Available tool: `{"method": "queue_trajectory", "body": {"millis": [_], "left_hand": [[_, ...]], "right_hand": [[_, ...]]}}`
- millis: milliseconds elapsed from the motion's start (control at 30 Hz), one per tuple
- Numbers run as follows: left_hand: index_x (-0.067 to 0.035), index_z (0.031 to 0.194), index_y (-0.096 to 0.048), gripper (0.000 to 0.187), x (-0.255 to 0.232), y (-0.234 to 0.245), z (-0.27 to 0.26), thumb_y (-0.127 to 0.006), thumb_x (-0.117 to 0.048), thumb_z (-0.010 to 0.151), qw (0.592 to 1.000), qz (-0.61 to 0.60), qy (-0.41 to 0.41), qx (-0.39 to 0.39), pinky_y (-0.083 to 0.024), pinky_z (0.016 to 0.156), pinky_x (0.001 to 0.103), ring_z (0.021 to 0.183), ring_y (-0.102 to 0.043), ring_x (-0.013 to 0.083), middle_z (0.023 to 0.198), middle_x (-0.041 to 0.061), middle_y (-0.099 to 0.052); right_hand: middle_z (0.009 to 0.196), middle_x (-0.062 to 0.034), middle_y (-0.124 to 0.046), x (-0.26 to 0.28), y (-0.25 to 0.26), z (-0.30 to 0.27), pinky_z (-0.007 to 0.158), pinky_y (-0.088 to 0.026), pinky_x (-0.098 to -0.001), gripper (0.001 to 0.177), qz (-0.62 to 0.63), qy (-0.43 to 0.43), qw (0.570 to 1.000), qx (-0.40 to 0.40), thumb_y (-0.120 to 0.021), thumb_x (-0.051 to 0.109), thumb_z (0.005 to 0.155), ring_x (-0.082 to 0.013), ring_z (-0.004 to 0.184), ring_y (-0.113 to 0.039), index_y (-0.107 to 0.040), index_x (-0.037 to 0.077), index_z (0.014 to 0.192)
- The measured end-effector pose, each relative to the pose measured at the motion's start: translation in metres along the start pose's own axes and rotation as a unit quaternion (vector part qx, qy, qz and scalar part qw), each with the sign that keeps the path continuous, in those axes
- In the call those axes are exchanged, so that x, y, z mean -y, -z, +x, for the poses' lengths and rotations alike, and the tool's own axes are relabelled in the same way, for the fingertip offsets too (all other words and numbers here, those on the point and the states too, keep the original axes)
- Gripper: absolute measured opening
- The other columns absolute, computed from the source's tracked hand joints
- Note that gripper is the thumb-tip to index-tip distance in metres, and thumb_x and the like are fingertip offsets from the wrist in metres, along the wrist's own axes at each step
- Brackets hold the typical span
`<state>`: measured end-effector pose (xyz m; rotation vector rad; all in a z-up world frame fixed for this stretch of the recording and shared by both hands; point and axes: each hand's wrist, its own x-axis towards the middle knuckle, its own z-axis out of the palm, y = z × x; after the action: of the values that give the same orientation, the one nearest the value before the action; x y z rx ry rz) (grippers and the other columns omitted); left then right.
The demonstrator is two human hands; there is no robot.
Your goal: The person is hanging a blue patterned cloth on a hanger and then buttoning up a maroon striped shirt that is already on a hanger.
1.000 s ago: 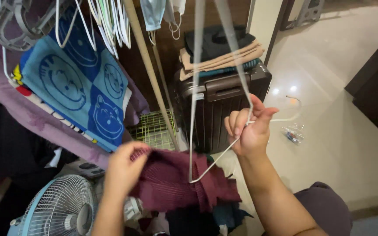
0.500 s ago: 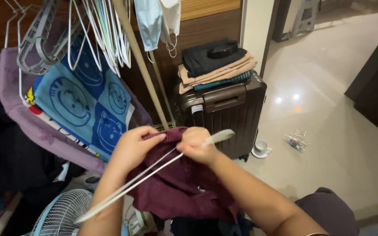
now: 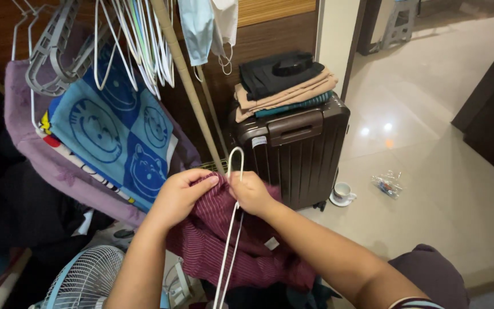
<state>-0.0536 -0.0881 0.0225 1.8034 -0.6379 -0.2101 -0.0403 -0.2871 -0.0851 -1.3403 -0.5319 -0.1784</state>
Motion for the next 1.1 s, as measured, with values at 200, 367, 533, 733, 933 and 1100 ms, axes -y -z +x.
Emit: {"method": "queue_trajectory", "body": {"millis": [200, 367, 533, 733, 933, 1100], "left_hand": [[-0.009, 0.107, -0.071, 0.028, -0.007, -0.008, -0.018, -0.077, -0.023, 0.085, 0.944, 0.315, 0.068, -0.065, -0.054, 0.08, 0.039, 0.09, -0.069, 0.0277, 0.098, 0.012, -0.075], [-0.008, 0.099, -0.071, 0.028, 0.034, 0.015, -0.025, -0.074, -0.023, 0.076, 0.837, 0.513, 0.07, -0.174, -0.054, 0.084, 0.049, 0.096, -0.069, 0.0409, 0.1, 0.02, -0.072], [-0.01, 0.113, -0.072, 0.023, 0.03, 0.032, -0.039, -0.07, -0.019, 0.092, 0.872, 0.292, 0.104, -0.38, -0.055, 0.082, 0.042, 0.093, -0.072, 0.0332, 0.102, 0.018, -0.076], [-0.006, 0.117, -0.055, 0.018, 0.094, 0.072, -0.031, -0.062, 0.0, 0.101, 0.914, -0.097, -0.119, -0.375, -0.052, 0.082, 0.024, 0.093, -0.063, 0.0095, 0.103, 0.003, -0.066], [-0.006, 0.113, -0.059, 0.02, 0.076, 0.098, -0.042, -0.058, 0.004, 0.096, 0.924, -0.244, -0.05, -0.291, -0.055, 0.075, 0.027, 0.083, -0.066, 0.0129, 0.098, 0.005, -0.069], [-0.004, 0.112, -0.06, 0.019, 0.055, 0.122, -0.054, -0.06, 0.005, 0.095, 0.931, -0.272, -0.026, -0.24, -0.056, 0.075, 0.029, 0.084, -0.068, 0.015, 0.099, 0.007, -0.07]], "right_hand": [[0.06, 0.0018, -0.046, 0.021, 0.016, 0.017, 0.052, -0.036, -0.031, 0.045, -0.157, 0.153, 0.961, -0.167, -0.053, 0.023, 0.11, -0.0094, 0.055, -0.04, -0.052, 0.005, 0.068], [0.058, -0.0019, -0.044, 0.061, 0.029, 0.035, 0.051, -0.032, -0.0328, 0.046, -0.157, 0.143, 0.953, -0.218, -0.061, 0.018, 0.106, -0.011, 0.056, -0.037, -0.05, 0.004, 0.064], [0.057, -0.0032, -0.044, 0.101, 0.04, 0.043, 0.051, -0.033, -0.0339, 0.048, -0.264, 0.21, 0.935, -0.11, -0.076, 0.015, 0.094, -0.0148, 0.052, -0.039, -0.046, 0.003, 0.058], [0.058, -0.0081, -0.045, 0.141, 0.047, 0.057, 0.056, -0.039, -0.039, 0.049, -0.409, 0.34, 0.846, -0.027, -0.079, 0.015, 0.093, -0.0238, 0.052, -0.043, -0.046, 0.004, 0.057], [0.064, -0.0085, -0.052, 0.166, 0.044, 0.062, 0.065, -0.047, -0.0391, 0.042, -0.463, 0.386, 0.797, 0.021, -0.076, 0.017, 0.094, -0.0265, 0.062, -0.054, -0.051, 0.005, 0.062], [0.062, -0.0076, -0.054, 0.159, 0.052, 0.063, 0.062, -0.045, -0.0392, 0.041, -0.435, 0.33, 0.836, 0.055, -0.075, 0.018, 0.094, -0.0251, 0.058, -0.053, -0.054, 0.004, 0.062]]}}
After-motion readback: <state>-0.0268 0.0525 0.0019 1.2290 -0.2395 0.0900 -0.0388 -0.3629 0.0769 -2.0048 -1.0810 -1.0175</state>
